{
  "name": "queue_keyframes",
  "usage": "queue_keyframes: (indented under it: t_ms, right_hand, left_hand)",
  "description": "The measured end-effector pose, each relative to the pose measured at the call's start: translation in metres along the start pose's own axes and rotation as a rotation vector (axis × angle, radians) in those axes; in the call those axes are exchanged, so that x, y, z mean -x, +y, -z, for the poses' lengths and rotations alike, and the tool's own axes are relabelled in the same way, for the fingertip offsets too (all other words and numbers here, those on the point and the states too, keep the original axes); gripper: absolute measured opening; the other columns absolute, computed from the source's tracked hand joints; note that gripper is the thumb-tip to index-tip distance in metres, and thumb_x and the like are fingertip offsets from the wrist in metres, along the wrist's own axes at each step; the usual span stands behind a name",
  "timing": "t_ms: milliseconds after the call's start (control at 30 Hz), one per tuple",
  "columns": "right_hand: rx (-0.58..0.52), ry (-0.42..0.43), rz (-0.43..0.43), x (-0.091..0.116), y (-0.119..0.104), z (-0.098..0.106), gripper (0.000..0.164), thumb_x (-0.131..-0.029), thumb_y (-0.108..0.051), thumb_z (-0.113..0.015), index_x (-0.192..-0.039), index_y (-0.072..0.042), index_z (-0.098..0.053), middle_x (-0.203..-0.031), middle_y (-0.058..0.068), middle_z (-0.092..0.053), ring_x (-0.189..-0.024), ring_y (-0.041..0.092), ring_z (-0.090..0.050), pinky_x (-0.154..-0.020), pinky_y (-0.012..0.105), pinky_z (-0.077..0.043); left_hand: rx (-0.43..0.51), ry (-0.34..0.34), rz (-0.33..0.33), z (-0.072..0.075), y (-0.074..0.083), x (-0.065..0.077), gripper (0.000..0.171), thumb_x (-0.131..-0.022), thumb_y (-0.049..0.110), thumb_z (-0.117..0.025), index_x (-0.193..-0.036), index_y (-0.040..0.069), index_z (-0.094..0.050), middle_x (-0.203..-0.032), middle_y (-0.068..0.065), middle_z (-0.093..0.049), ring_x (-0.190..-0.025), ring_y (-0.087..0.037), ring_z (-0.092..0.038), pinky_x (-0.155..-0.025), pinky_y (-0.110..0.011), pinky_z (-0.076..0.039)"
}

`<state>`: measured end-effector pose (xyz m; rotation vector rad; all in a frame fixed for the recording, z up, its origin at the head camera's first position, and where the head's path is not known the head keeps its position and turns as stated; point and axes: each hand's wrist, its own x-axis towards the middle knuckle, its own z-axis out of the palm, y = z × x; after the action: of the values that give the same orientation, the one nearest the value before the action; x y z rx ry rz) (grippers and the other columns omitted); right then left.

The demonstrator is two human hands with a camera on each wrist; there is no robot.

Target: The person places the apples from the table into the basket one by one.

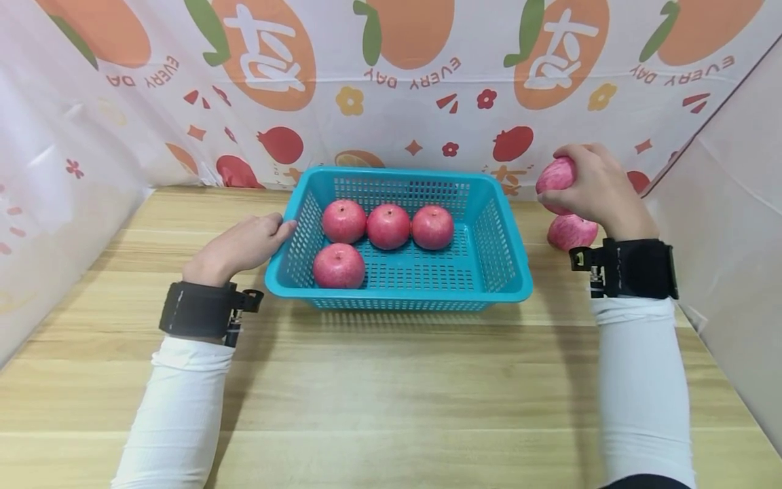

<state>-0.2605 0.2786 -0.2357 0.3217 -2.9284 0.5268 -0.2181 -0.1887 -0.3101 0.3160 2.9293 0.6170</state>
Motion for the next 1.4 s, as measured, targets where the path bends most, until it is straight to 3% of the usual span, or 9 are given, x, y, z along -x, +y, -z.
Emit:
queue_keyframes:
  t_ms: [733,1133,1400]
  right_hand:
    - [-0.08,-0.055,0.131,-0.007,-0.025,-0.001,0.069,-0.075,-0.031,-0.071,-0.131,-0.006,-0.039,-0.124,0.025,-0.039,-0.107,0.042,-0.033,-0.074,0.065,-0.043]
    - [-0.072,-0.059,0.16,-0.009,-0.042,-0.002,0.069,-0.075,-0.032,-0.071,-0.131,-0.007,-0.04,-0.122,0.023,-0.041,-0.108,0.041,-0.034,-0.075,0.064,-0.044]
    - [-0.056,-0.05,0.193,-0.01,-0.05,-0.004,0.069,-0.074,-0.031,-0.072,-0.13,-0.006,-0.04,-0.122,0.022,-0.042,-0.109,0.039,-0.035,-0.075,0.062,-0.045]
  left_hand:
    - [0.026,-0.015,0.015,0.002,0.001,0.0,0.052,-0.097,0.036,-0.033,-0.127,-0.006,-0.037,-0.101,-0.019,-0.055,-0.089,-0.03,-0.05,-0.075,-0.046,-0.047]
    - [0.042,-0.027,0.016,0.003,0.001,0.0,0.052,-0.097,0.035,-0.033,-0.128,-0.007,-0.035,-0.104,-0.021,-0.054,-0.091,-0.031,-0.05,-0.078,-0.048,-0.047]
    - [0.043,-0.03,0.011,0.003,0.002,0.0,0.053,-0.097,0.037,-0.032,-0.128,-0.006,-0.035,-0.101,-0.019,-0.054,-0.089,-0.03,-0.05,-0.074,-0.045,-0.047]
